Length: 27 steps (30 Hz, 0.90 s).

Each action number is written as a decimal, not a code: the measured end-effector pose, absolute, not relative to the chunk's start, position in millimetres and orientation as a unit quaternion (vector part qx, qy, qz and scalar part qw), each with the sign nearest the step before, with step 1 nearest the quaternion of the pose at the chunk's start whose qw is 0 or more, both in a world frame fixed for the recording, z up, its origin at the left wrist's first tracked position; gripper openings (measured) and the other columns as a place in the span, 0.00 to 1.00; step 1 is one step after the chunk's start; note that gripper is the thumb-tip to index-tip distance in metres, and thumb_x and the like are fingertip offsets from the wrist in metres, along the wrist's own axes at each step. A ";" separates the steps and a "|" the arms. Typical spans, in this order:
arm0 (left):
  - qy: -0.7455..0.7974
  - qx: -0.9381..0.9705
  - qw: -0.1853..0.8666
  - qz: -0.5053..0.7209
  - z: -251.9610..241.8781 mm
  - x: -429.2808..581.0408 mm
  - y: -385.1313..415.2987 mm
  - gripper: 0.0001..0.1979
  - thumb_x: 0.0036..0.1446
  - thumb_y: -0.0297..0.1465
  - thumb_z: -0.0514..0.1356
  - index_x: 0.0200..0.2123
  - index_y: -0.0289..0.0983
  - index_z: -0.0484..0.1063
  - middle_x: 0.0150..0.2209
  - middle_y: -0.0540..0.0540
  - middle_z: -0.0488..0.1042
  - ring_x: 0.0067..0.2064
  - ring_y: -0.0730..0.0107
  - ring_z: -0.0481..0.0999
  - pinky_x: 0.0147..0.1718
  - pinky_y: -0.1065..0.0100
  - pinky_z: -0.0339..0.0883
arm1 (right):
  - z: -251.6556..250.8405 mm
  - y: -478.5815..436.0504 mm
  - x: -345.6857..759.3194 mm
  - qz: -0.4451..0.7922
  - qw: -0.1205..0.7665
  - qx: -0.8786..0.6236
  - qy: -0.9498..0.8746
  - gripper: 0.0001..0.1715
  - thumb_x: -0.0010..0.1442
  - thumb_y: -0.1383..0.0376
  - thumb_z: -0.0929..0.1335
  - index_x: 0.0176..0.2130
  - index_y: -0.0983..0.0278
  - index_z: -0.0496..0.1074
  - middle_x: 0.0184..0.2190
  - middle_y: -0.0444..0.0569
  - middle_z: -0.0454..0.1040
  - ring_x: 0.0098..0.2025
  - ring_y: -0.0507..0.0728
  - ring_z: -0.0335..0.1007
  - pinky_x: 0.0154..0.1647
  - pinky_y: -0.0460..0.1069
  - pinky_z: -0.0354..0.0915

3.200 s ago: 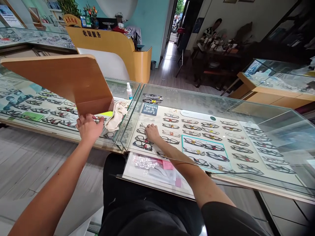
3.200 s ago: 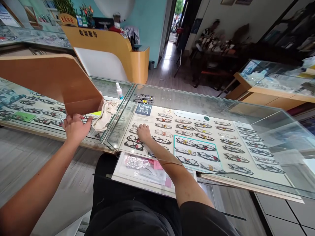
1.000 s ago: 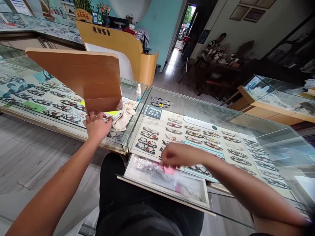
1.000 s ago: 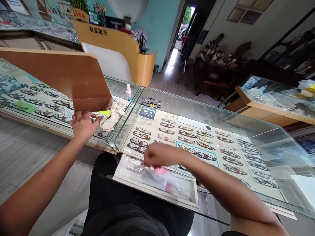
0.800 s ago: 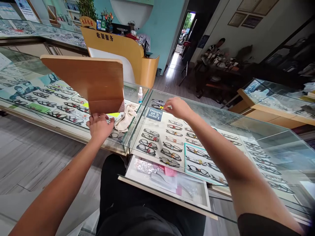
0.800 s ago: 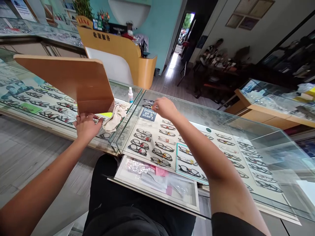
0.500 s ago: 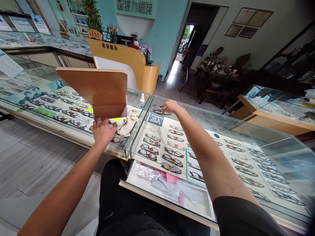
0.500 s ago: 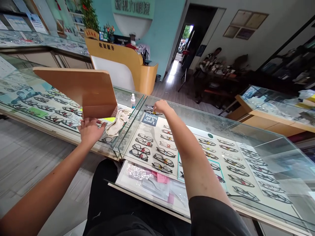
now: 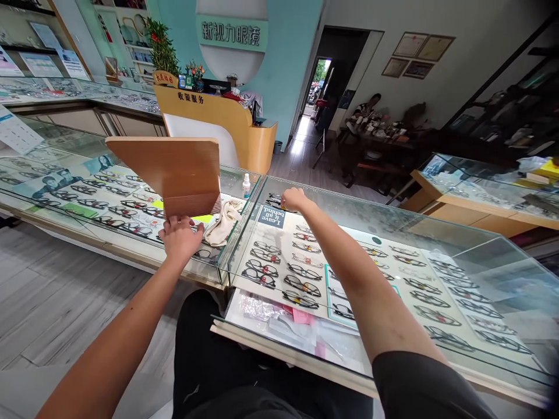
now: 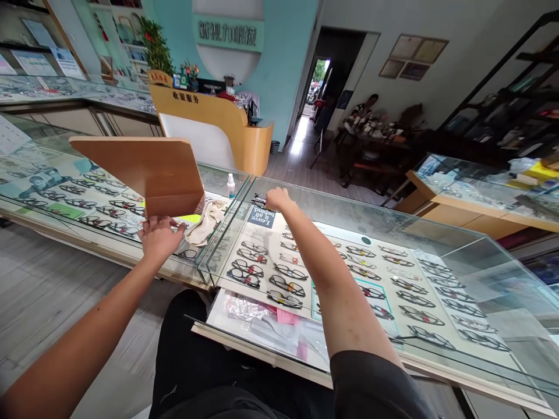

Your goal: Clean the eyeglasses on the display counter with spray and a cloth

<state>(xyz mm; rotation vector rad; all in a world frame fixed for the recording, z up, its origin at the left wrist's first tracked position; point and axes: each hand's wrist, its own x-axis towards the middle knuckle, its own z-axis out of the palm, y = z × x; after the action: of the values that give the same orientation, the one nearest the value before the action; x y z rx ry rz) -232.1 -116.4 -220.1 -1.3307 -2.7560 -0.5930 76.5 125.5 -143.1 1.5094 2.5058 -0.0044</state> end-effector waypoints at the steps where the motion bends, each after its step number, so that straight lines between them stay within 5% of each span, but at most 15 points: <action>1: -0.884 -0.427 0.013 -0.189 -219.8 -232.2 -116.2 0.22 0.70 0.48 0.56 0.50 0.39 0.80 0.67 0.26 0.71 0.70 0.29 0.68 0.68 0.38 0.63 | -141.4 118.0 79.8 -0.001 0.097 0.514 0.852 0.14 0.76 0.58 0.71 0.51 0.64 0.83 0.58 0.59 0.81 0.65 0.67 0.73 0.69 0.64 0.66; 5: -0.884 -0.428 0.014 -0.184 -219.0 -232.1 -116.4 0.24 0.70 0.50 0.56 0.51 0.38 0.80 0.67 0.26 0.71 0.71 0.28 0.68 0.68 0.37 0.63 | -129.0 79.8 99.1 -0.013 0.045 0.499 0.865 0.18 0.74 0.70 0.65 0.49 0.65 0.86 0.61 0.66 0.80 0.65 0.71 0.70 0.64 0.60 0.62; 12: -0.873 -0.451 0.040 -0.180 -219.1 -232.0 -121.6 0.25 0.70 0.48 0.54 0.52 0.37 0.80 0.68 0.22 0.71 0.71 0.26 0.68 0.67 0.36 0.64 | -107.3 -36.4 143.7 -0.093 0.000 0.371 0.924 0.17 0.79 0.65 0.66 0.51 0.61 0.85 0.55 0.55 0.84 0.58 0.61 0.77 0.61 0.51 0.66; 15: -0.872 -0.456 0.032 -0.174 -218.2 -232.0 -123.4 0.27 0.71 0.50 0.52 0.54 0.37 0.80 0.68 0.22 0.70 0.72 0.25 0.68 0.67 0.36 0.63 | -108.4 -96.1 162.6 -0.188 -0.026 0.291 0.938 0.14 0.77 0.66 0.68 0.47 0.62 0.85 0.49 0.56 0.83 0.52 0.62 0.78 0.57 0.55 0.70; 27: -0.866 -0.460 0.034 -0.193 -219.7 -232.9 -124.6 0.26 0.71 0.50 0.52 0.54 0.40 0.80 0.67 0.22 0.70 0.72 0.24 0.67 0.68 0.34 0.62 | -172.4 -189.5 181.7 -0.239 0.114 0.334 0.905 0.10 0.73 0.71 0.69 0.44 0.64 0.83 0.49 0.59 0.82 0.49 0.63 0.80 0.50 0.53 0.71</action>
<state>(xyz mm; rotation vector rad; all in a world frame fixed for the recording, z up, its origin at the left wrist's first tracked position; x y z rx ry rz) -232.9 -124.6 -219.7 -1.4133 -2.6640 -0.5920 181.7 -189.5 -172.4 0.9786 2.6530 -0.6997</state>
